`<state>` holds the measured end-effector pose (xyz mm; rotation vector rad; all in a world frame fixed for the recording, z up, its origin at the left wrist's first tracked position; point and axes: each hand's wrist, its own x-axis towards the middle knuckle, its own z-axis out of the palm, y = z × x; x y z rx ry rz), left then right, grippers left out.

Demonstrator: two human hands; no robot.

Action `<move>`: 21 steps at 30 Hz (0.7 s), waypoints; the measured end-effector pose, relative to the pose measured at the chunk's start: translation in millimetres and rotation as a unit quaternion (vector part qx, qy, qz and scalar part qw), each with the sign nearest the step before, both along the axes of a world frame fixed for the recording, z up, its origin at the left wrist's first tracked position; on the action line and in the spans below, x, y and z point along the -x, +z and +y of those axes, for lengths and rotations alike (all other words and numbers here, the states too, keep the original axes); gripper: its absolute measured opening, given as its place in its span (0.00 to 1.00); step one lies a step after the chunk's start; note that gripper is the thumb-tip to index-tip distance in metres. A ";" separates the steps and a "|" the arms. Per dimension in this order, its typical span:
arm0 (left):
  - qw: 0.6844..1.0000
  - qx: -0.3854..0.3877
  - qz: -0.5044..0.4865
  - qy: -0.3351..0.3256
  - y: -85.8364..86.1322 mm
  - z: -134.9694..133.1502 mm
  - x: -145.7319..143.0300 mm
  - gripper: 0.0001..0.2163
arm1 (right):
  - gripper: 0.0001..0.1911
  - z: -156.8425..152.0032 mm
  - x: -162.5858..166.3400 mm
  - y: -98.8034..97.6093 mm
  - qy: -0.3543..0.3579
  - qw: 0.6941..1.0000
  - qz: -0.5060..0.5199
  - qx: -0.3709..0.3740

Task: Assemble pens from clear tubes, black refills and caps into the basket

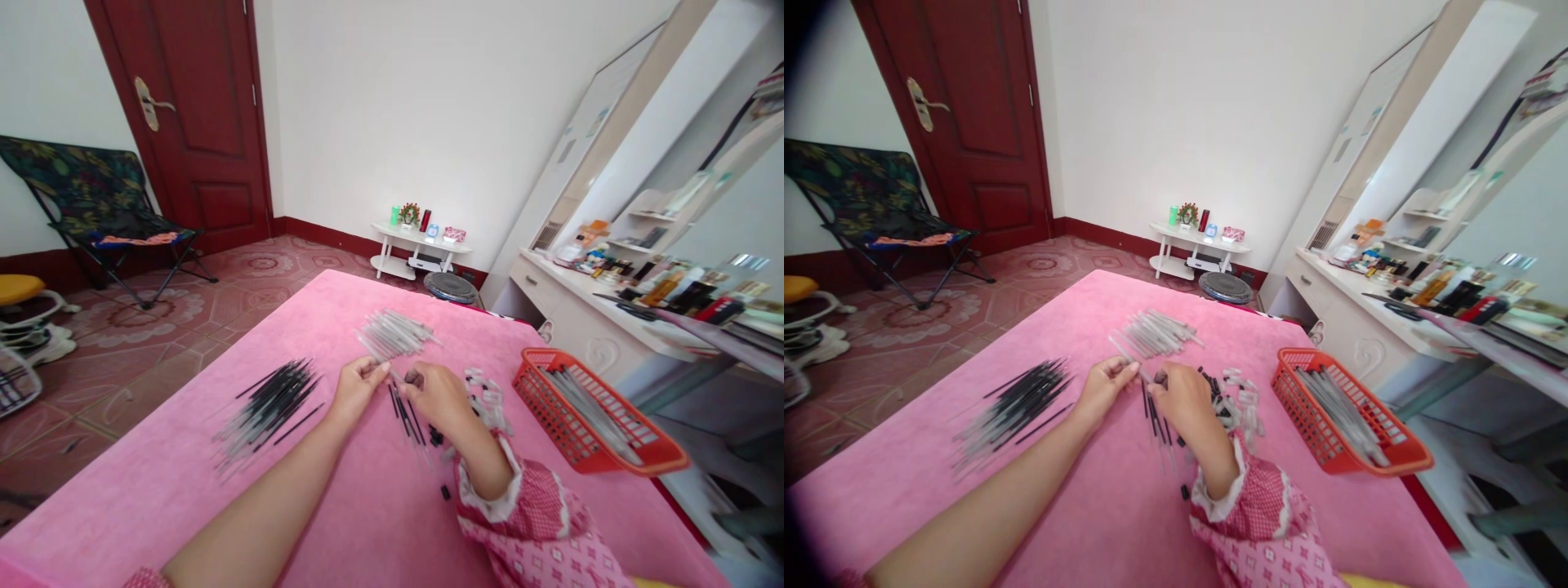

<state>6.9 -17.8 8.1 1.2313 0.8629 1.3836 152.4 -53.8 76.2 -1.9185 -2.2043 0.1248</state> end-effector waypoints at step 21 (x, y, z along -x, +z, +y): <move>0.981 0.112 -0.155 0.029 0.5 0.9 6.2 0.14 | 0.09 0.7 -14.3 -8.8 -0.030 0.991 0.106 0.071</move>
